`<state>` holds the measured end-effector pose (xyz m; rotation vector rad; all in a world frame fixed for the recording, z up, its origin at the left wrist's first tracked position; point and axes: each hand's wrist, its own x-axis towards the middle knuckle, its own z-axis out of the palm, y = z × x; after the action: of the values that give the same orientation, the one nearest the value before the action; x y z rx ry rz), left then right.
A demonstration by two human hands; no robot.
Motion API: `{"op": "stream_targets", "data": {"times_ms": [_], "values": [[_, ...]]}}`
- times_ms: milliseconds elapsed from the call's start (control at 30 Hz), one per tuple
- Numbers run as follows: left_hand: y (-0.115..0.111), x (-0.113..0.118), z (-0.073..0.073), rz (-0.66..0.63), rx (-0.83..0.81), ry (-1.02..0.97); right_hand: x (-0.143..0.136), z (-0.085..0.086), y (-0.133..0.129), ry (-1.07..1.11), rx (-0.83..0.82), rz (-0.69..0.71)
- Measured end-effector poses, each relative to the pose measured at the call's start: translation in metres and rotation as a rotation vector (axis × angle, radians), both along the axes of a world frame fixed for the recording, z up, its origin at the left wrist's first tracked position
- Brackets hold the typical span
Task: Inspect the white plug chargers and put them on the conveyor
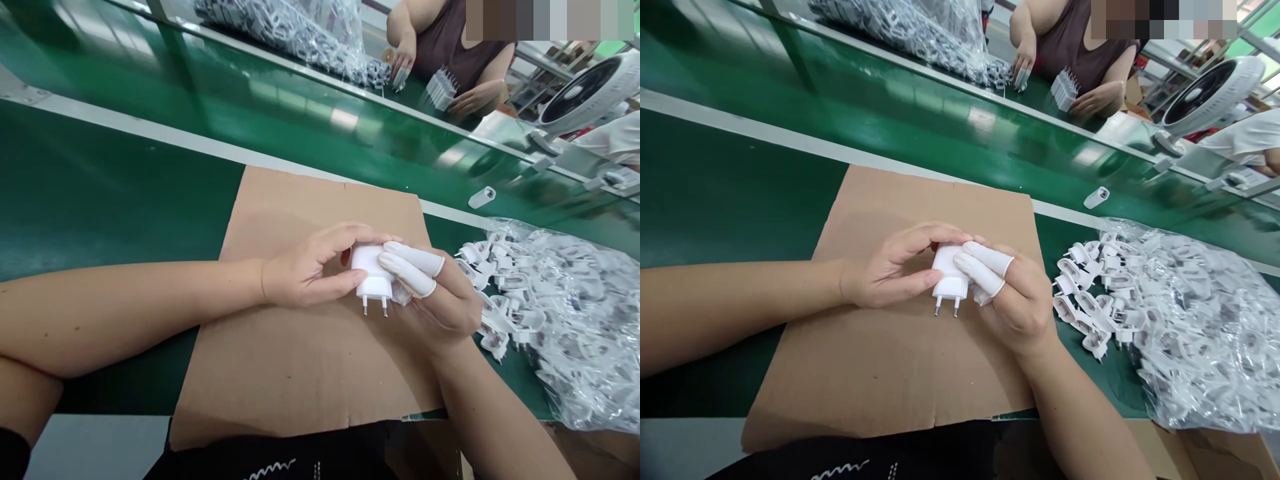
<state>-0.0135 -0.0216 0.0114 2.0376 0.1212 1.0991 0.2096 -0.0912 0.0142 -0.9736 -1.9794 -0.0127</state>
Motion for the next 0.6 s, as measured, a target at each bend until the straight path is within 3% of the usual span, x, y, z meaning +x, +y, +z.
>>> {"op": "stream_targets", "data": {"times_ms": [133, 233, 367, 467, 600], "values": [[-0.009, 0.002, 0.002, -0.071, -0.252, 0.014, -0.005, 0.011, 0.000, -0.162, 0.309, -0.018], [-0.012, 0.003, 0.005, -0.162, -0.547, 0.081, -0.006, 0.015, -0.001, -0.256, 0.331, -0.035], [-0.010, 0.006, 0.010, -0.224, -0.774, 0.157, -0.008, 0.012, -0.001, -0.160, 0.237, -0.072], [-0.008, 0.006, 0.010, -0.280, -0.741, 0.175, -0.011, 0.012, -0.005, -0.057, 0.106, -0.061], [-0.005, 0.005, 0.006, -0.337, -0.721, 0.202, -0.015, 0.019, -0.009, 0.112, -0.265, -0.022]]}}
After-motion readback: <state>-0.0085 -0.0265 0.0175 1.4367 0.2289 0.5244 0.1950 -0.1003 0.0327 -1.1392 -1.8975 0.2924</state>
